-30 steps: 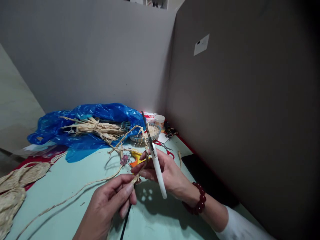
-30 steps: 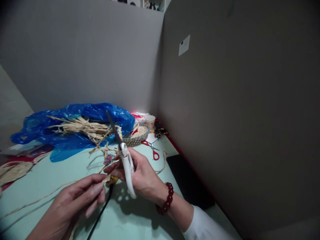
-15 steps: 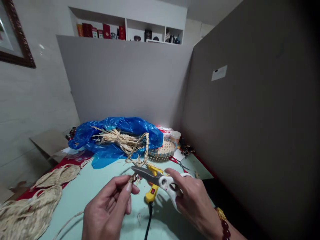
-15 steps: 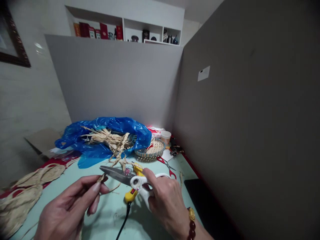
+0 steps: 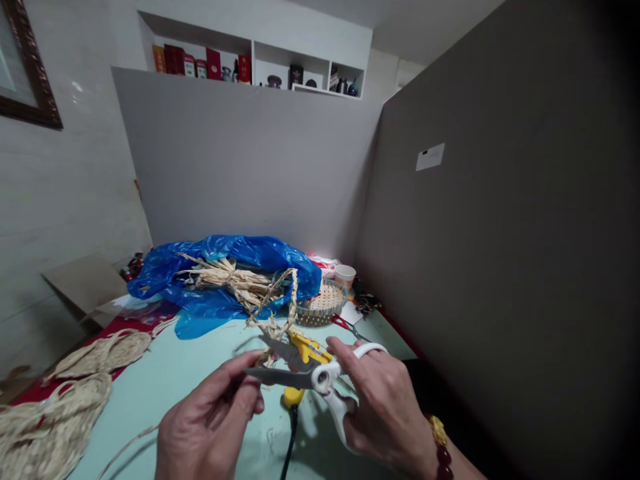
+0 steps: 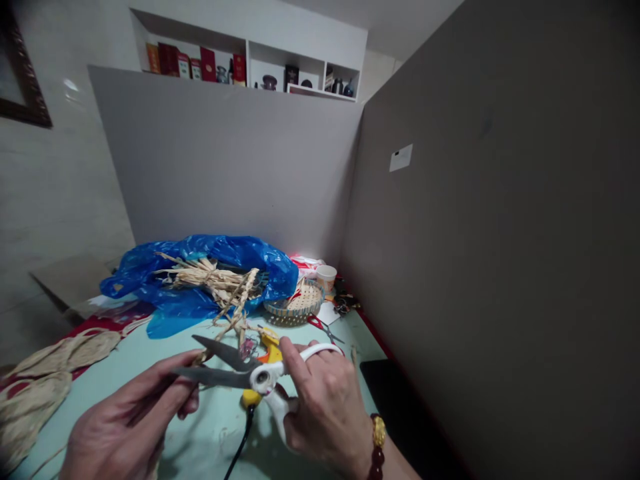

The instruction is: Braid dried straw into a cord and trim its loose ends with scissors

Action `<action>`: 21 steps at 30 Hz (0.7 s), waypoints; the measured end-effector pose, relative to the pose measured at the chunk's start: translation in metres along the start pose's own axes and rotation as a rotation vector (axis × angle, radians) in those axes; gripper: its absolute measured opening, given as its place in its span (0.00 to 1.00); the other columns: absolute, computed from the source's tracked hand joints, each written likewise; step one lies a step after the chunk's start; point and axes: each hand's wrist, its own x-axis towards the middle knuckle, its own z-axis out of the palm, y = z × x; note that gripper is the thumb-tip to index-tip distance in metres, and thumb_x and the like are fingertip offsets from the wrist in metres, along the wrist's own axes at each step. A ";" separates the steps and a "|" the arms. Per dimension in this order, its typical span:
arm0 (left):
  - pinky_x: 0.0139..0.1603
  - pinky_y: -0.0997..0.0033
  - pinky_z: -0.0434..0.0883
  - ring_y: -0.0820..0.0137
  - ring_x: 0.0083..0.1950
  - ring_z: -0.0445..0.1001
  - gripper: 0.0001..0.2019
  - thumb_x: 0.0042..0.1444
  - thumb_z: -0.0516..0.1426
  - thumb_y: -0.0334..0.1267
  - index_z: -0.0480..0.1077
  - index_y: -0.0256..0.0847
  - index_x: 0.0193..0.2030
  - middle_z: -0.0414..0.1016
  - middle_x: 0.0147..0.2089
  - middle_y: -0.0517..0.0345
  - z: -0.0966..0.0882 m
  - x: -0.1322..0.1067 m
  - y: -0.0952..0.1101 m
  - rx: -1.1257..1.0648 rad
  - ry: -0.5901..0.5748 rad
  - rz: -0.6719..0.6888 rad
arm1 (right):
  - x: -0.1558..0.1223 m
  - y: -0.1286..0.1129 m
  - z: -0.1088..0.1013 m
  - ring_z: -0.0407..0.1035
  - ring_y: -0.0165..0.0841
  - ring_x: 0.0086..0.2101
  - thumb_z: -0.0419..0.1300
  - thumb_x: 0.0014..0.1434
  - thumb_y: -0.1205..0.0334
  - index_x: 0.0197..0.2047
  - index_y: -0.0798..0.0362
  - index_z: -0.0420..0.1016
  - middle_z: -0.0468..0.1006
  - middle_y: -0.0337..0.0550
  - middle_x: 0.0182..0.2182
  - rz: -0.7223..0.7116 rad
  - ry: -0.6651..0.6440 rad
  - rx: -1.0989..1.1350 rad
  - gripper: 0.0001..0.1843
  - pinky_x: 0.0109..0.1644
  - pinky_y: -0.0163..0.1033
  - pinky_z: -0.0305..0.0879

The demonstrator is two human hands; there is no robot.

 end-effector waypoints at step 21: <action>0.33 0.78 0.76 0.69 0.28 0.77 0.09 0.41 0.68 0.43 0.83 0.48 0.31 0.84 0.29 0.61 0.005 -0.009 0.010 0.192 0.099 0.031 | -0.002 0.000 0.003 0.66 0.39 0.23 0.52 0.37 0.69 0.59 0.60 0.61 0.73 0.42 0.23 0.089 -0.033 -0.029 0.41 0.28 0.41 0.57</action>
